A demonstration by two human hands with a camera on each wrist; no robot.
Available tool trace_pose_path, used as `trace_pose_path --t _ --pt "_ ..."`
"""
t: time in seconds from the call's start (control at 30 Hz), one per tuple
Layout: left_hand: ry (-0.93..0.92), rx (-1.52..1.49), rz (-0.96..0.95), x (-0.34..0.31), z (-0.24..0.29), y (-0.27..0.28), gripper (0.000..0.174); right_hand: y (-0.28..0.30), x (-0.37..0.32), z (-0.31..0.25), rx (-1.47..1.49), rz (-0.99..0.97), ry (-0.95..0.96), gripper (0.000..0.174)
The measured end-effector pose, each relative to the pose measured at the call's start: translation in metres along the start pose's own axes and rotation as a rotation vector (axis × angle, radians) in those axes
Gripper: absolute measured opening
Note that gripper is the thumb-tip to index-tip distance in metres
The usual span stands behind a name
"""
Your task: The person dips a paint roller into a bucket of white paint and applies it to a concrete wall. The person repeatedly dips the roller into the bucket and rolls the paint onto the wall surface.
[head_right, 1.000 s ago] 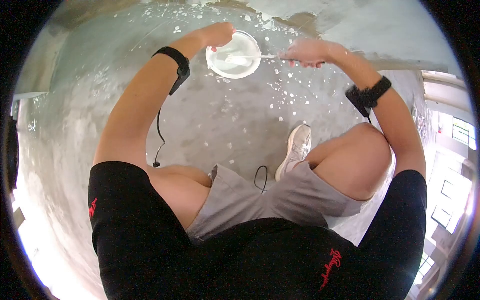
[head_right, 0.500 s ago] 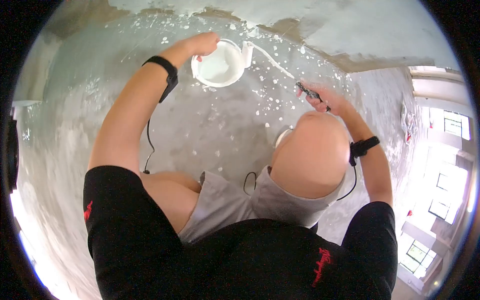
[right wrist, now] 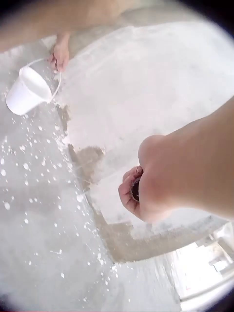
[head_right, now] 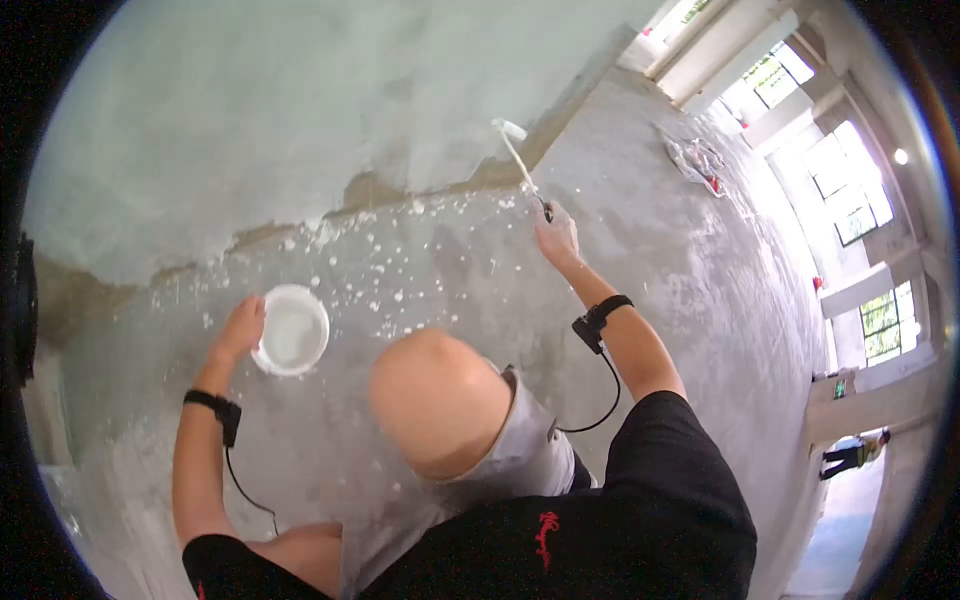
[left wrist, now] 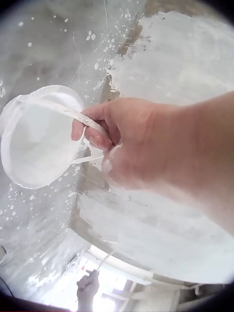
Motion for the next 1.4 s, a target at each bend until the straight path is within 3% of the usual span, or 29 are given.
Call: trace_pose_path --t 0.03,0.13,0.23,0.37,0.5,0.57,0.77,0.9,1.0,1.23,1.4 --pt "-0.014 0.025 0.000 -0.003 0.009 0.005 0.033 0.014 0.007 0.005 -0.033 0.127 -0.026 0.047" --pt "0.060 -0.073 -0.032 -0.010 0.028 0.012 0.033 0.040 0.038 0.009 -0.037 0.243 -0.090 0.046" --pt "-0.023 0.069 0.011 0.002 -0.005 0.001 0.033 0.055 0.068 0.009 0.002 0.382 -0.123 0.045" --pt "0.052 0.019 -0.022 0.003 -0.007 -0.002 0.032 0.088 0.103 0.004 0.059 0.496 -0.189 0.045" --pt "0.170 -0.090 -0.069 0.002 -0.005 0.001 0.033 0.132 0.146 -0.011 0.122 0.580 -0.057 0.045" --pt "0.191 -0.085 -0.084 -0.007 0.025 0.013 0.033 0.155 0.158 -0.023 0.109 0.609 -0.035 0.045" --pt "0.157 -0.102 -0.074 -0.003 0.018 0.009 0.034 0.170 0.201 -0.031 0.167 0.598 0.024 0.044" --pt "0.190 -0.091 -0.108 0.001 0.010 0.010 0.033 0.147 0.224 -0.011 0.199 0.512 -0.002 0.044" --pt "0.133 -0.059 -0.076 0.008 -0.011 0.005 0.033 0.133 0.214 0.002 0.193 0.444 0.003 0.043" --pt "0.135 -0.116 -0.052 0.008 0.003 0.006 0.031 0.093 0.178 0.050 0.037 0.284 -0.024 0.040" --pt "0.119 -0.096 -0.037 0.007 0.008 0.007 0.029 0.080 0.157 0.056 -0.014 0.271 -0.055 0.038"
Point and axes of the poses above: each hand's wrist, its own x-axis towards the middle knuckle, its own y-axis out of the back of the hand, z = x × y, the point moved 6 cm from there along x, towards the middle knuckle, and after that the axes turned 4 degrees about -x, right-handed, at the moved point
